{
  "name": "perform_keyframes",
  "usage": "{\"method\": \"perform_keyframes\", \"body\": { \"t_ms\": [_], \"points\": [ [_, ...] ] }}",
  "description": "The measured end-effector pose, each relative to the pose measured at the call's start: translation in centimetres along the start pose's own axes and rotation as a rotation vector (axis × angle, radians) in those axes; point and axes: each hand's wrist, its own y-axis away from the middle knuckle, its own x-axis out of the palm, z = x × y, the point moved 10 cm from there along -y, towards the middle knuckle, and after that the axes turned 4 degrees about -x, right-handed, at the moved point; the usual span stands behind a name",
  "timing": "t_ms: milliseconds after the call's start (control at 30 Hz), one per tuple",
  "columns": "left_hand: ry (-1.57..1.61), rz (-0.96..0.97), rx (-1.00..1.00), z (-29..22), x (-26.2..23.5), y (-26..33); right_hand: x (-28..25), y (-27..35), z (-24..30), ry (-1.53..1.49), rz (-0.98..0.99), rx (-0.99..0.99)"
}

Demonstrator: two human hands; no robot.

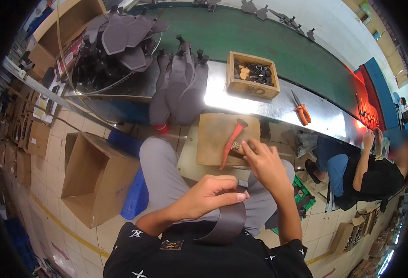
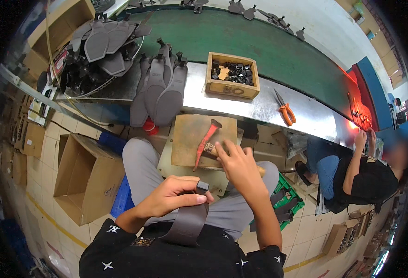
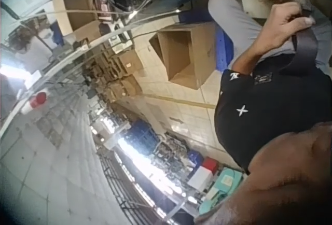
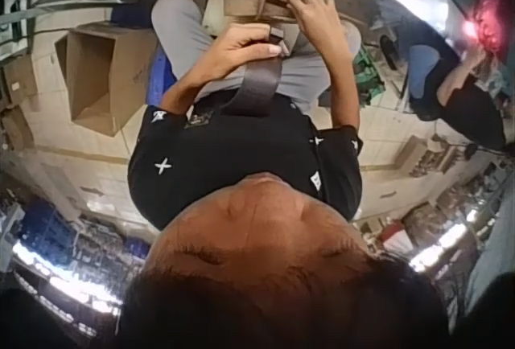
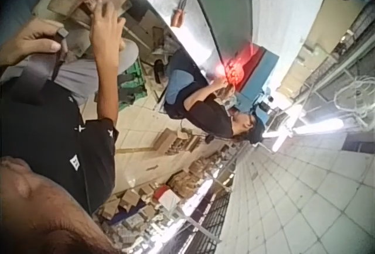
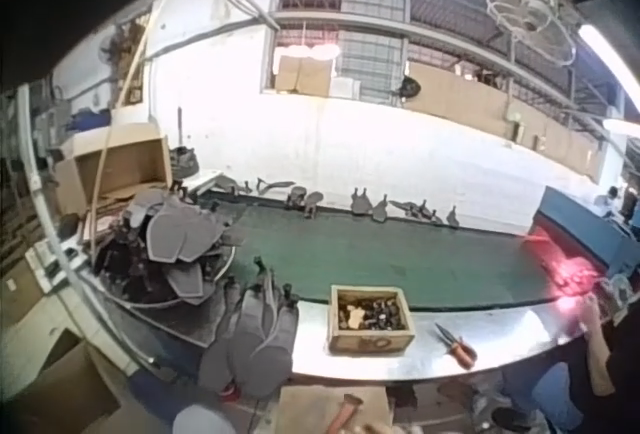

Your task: Using a hammer and small fasteners to assemble or reinforce dark shoe upper components at a factory workstation.

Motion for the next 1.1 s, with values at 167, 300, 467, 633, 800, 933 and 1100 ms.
{"method": "perform_keyframes", "body": {
  "t_ms": [167,300,467,633,800,933,1100],
  "points": [
    [0.172,0.129,-0.219,1.8,1.5,1.0,-2.0,1.8,2.8,-1.113,-0.135,0.061],
    [0.408,0.257,-0.264,1.9,3.4,0.8,-0.3,2.7,5.5,-1.692,-0.149,0.122],
    [0.571,0.308,-0.345,2.8,4.5,1.1,0.3,2.1,6.0,-1.957,-0.265,0.126],
    [0.622,0.22,-0.28,6.0,4.4,0.1,-1.0,2.4,3.8,-1.677,-0.371,0.139],
    [0.111,0.372,-0.139,6.3,2.8,1.0,-6.8,7.6,-2.1,-1.09,-0.71,0.155],
    [-0.206,0.11,-0.131,3.9,0.9,0.6,-7.4,9.7,-5.3,-0.976,-0.839,0.394],
    [-0.007,-0.244,0.077,-1.3,-8.6,-4.7,-5.9,13.9,-8.4,-0.875,-0.9,0.587]
  ]
}}
